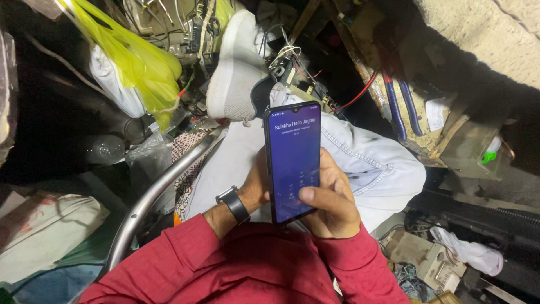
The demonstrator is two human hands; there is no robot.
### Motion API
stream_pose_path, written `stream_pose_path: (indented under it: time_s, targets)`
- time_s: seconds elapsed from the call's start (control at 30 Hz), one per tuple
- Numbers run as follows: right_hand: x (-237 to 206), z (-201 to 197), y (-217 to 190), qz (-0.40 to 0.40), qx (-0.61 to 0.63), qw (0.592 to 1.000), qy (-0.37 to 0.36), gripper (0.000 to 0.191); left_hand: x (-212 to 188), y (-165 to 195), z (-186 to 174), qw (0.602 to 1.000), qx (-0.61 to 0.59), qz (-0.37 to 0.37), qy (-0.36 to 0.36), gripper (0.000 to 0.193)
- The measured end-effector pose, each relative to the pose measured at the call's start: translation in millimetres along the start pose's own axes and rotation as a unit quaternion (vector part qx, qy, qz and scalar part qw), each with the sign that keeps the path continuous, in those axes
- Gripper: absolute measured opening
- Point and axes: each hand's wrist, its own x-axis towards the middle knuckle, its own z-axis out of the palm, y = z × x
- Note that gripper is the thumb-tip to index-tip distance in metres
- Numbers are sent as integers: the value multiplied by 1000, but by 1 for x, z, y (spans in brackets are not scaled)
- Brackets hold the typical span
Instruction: The person sits on the floor of a cluttered repair workshop and works on a small metal plunger-like component, fitting a rubber cup onto a metal shaft and pressing it against a rod to seat it. They briefly answer a phone call, then continue fitting the part and finally wipe it with a tissue.
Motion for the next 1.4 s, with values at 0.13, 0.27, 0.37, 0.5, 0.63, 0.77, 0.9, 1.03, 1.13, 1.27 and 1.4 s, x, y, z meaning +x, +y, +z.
stream_pose_path:
  time_s: [0.13,0.27,0.37,0.5,0.63,0.77,0.9,1.03,1.13,1.27,1.4]
  targets:
    - [-2,-1,4,-5,15,1000,-10,67,-4,-7,-1,999,-25,-14,-15,20]
    - [-2,3,7,-17,-61,998,-15,70,-4,-7,-1,990,-136,-47,0,19]
    - [1,9,11,-32,-138,990,9,75,0,-2,-7,999,33,5,-16,17]
    - [6,12,14,-70,-188,979,31,78,5,2,-10,995,65,70,-2,21]
    - [5,4,16,-52,-93,994,17,74,7,-3,-8,989,132,54,-32,17]
    - [3,-13,23,-36,-26,999,1,77,5,-13,-5,997,67,42,-3,25]
    - [3,-23,30,-44,4,999,-17,78,2,-18,-4,999,11,-10,-28,24]
    - [1,-22,27,-11,47,998,-51,91,-4,-14,-7,970,-223,-95,-25,31]
    - [-3,-18,26,15,91,991,-98,89,-13,-10,-8,882,-439,-172,-17,37]
    - [-7,-19,32,52,156,984,-64,91,-13,-14,-6,749,-603,-264,-71,56]
    - [-9,-28,37,97,153,983,-33,88,-16,-19,-3,498,-831,-152,-198,53]
